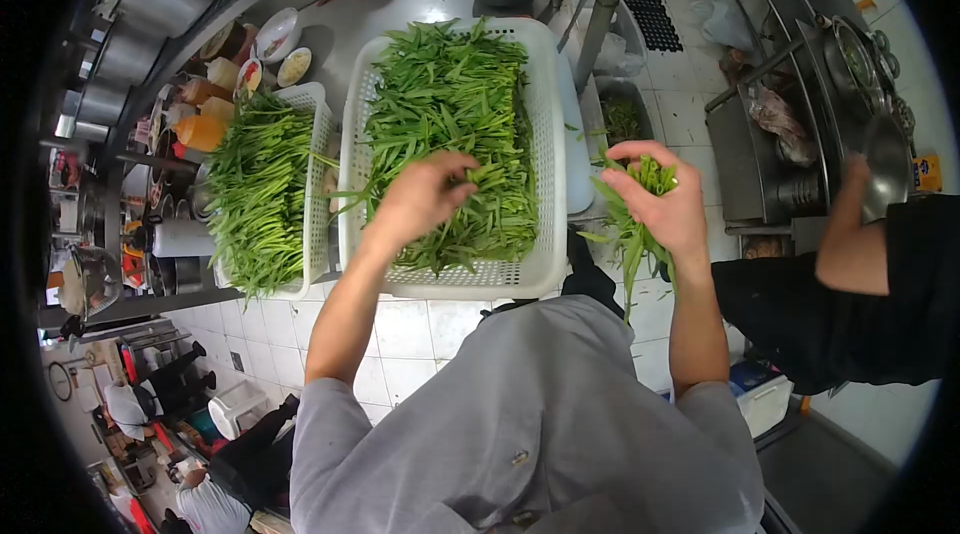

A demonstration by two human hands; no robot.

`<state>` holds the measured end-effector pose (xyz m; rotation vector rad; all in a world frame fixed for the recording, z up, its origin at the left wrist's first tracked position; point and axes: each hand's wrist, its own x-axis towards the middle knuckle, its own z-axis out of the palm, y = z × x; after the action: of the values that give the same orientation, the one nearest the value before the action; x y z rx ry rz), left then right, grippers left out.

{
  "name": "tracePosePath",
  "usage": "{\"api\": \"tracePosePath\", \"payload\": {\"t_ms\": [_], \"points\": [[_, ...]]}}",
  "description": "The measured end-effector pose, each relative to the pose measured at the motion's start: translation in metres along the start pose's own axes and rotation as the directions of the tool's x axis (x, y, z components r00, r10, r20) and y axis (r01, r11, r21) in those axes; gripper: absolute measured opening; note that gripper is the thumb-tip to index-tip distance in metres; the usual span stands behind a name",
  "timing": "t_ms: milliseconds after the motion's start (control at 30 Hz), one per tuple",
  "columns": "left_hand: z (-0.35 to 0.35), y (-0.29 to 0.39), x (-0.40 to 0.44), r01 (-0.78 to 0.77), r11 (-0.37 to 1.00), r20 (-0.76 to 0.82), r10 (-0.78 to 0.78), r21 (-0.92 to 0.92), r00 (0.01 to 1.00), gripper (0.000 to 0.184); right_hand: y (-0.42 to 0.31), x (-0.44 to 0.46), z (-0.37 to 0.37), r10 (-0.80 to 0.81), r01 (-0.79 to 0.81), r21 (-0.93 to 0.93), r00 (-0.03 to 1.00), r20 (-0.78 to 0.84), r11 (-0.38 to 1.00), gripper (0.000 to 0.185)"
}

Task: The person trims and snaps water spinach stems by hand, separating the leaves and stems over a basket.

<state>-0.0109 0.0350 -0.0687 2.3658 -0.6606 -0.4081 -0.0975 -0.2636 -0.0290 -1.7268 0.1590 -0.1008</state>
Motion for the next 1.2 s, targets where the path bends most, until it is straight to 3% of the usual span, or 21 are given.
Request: {"api": "tracePosePath", "payload": {"t_ms": [67,200,333,433,533,633,733,833,967,1000,1067,1200], "points": [[-0.023,-0.011,-0.003,-0.001,0.971,-0.048,-0.011,-0.241,0.999,0.033,-0.003,0.000,0.003,0.006,-0.006,-0.026,1.000,0.003,1.000,0.019],[-0.039,0.000,-0.008,0.033,0.969,-0.044,-0.045,-0.245,0.998,0.038,-0.004,0.008,0.003,0.042,-0.040,-0.063,0.998,0.038,0.997,0.019],[-0.033,0.001,-0.004,0.096,0.903,-0.018,-0.114,-0.420,0.993,0.042,-0.003,0.020,0.004,0.095,-0.079,-0.114,0.986,0.138,0.990,0.016],[-0.032,-0.002,0.000,0.029,0.818,-0.054,-0.073,-0.574,0.996,0.042,0.007,0.031,0.003,0.009,0.027,-0.179,0.979,0.201,0.983,0.015],[-0.042,0.015,0.004,0.085,0.760,-0.020,-0.128,-0.644,0.992,0.039,-0.004,0.043,0.012,0.060,-0.020,-0.153,0.963,0.262,0.988,0.017],[-0.040,0.027,0.012,0.041,0.758,-0.026,-0.077,-0.651,0.997,0.035,-0.024,0.063,0.038,-0.005,0.010,-0.015,0.954,0.299,1.000,0.021],[-0.038,0.048,0.017,0.015,0.762,-0.029,-0.044,-0.647,0.999,0.032,-0.034,0.084,0.053,0.052,-0.086,0.063,0.909,0.414,0.994,0.024],[-0.031,0.057,0.019,0.002,0.732,-0.039,-0.039,-0.681,0.998,0.031,-0.027,0.095,0.056,-0.001,-0.140,0.238,0.861,0.508,0.961,0.023],[-0.025,0.043,0.013,0.107,0.839,-0.088,-0.182,-0.534,0.979,0.028,-0.019,0.099,0.010,-0.031,-0.113,0.333,0.916,0.399,0.936,0.016],[-0.018,0.030,0.013,0.086,0.889,-0.150,-0.169,-0.450,0.974,0.027,-0.014,0.103,-0.011,-0.011,-0.146,0.394,0.930,0.368,0.907,0.016],[0.000,0.020,0.011,0.095,0.947,-0.111,-0.135,-0.307,0.985,0.026,-0.005,0.110,-0.050,-0.007,-0.164,0.550,0.955,0.295,0.819,0.019],[0.036,0.019,0.008,0.068,0.992,-0.137,-0.054,0.104,0.989,0.016,0.029,0.132,-0.093,0.007,-0.007,0.003,1.000,0.028,1.000,0.030]]}}
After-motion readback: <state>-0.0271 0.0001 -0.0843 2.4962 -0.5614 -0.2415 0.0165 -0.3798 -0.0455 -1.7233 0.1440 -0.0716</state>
